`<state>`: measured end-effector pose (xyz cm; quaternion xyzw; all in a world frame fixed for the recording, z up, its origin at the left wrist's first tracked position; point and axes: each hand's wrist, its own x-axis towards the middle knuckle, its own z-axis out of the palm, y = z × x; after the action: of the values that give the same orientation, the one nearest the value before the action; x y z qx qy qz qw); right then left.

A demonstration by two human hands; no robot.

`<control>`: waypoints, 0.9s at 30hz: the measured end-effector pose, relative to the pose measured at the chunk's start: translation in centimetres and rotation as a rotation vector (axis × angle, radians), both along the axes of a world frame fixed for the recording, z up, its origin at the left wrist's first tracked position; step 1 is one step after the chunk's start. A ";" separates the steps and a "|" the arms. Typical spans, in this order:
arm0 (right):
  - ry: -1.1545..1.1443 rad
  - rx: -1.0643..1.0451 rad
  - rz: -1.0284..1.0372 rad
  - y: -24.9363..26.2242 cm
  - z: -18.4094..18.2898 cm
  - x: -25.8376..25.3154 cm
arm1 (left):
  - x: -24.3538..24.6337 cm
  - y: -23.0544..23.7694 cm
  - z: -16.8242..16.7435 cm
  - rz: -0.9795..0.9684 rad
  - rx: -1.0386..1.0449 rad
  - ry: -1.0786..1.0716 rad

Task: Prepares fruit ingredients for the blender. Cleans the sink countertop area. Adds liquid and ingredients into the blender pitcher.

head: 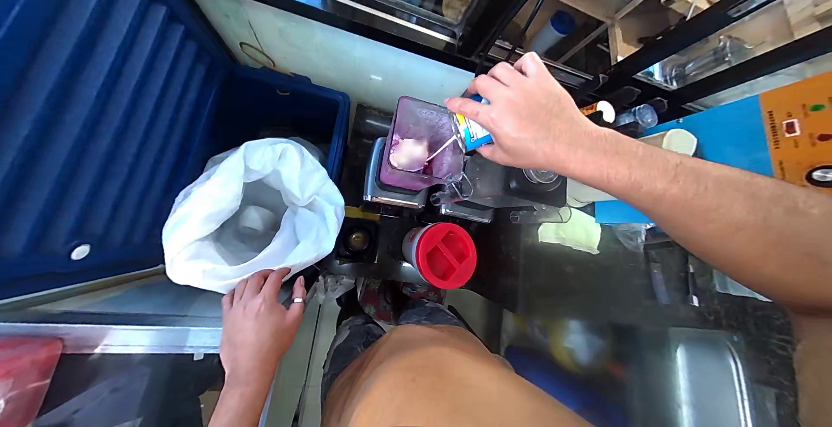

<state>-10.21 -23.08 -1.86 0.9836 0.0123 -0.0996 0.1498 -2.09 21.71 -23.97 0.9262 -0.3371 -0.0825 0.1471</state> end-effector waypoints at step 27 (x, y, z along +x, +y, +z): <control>-0.010 0.061 0.068 2.2 -2.1 1.9 | 0.0 0.0 0.0 0.001 0.003 0.003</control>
<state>-8.36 -20.90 -3.97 0.9872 0.0480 -0.0894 0.1229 -2.14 21.74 -23.99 0.9265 -0.3362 -0.0844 0.1464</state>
